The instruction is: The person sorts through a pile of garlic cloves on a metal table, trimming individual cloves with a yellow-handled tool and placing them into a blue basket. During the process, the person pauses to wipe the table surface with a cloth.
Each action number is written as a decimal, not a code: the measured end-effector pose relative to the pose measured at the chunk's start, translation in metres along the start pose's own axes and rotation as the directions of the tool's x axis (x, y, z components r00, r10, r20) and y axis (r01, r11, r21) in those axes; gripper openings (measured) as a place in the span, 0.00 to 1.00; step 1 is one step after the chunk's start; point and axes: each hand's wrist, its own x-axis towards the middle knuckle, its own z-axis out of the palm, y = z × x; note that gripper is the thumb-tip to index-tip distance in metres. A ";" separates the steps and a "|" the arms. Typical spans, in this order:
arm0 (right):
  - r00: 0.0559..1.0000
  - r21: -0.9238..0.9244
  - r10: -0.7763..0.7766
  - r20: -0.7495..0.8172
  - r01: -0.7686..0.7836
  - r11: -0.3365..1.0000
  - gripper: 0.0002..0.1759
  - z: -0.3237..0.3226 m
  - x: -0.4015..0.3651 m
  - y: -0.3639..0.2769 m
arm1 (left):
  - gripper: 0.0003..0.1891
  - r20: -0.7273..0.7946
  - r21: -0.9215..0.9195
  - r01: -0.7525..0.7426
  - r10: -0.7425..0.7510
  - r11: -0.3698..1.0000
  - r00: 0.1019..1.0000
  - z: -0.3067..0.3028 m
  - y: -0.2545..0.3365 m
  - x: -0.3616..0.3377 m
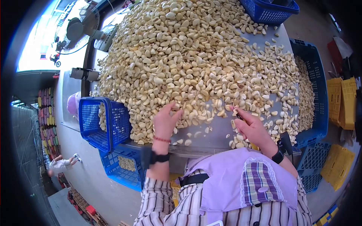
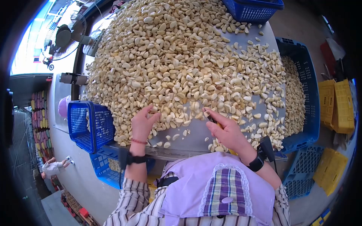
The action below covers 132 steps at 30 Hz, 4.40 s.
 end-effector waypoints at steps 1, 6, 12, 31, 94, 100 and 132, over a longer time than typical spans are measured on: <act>1.000 -0.052 -0.008 0.013 0.008 0.999 0.27 0.000 0.001 0.001 | 0.11 -0.004 0.001 -0.002 0.002 1.000 1.000 0.002 -0.002 0.003; 0.992 -0.080 -0.113 0.046 0.117 0.990 0.28 0.001 -0.004 0.000 | 0.09 0.182 -0.607 0.330 -0.278 0.723 0.943 0.007 0.017 0.011; 0.962 -0.145 -0.249 0.108 0.263 0.954 0.34 0.009 -0.006 -0.006 | 0.05 0.490 -0.837 0.523 -0.207 0.160 0.847 0.001 0.087 -0.014; 1.000 0.195 -0.013 0.019 0.009 0.981 0.26 0.000 0.005 0.001 | 0.12 -0.085 -0.435 0.112 -0.164 0.894 0.983 0.001 0.021 0.030; 0.964 0.282 -0.137 -0.226 0.199 0.938 0.26 -0.042 -0.015 0.007 | 0.18 0.663 -0.477 0.065 0.311 0.876 0.681 0.015 0.091 -0.001; 0.862 0.218 -0.196 -0.468 0.328 0.919 0.26 -0.077 -0.017 0.020 | 0.14 -0.074 -0.226 -0.177 0.164 0.958 0.984 0.050 0.079 0.040; 0.819 0.124 -0.186 -0.543 0.297 0.947 0.26 -0.090 -0.049 0.027 | 0.06 0.581 -0.155 -0.626 0.583 0.764 0.568 0.084 0.143 -0.006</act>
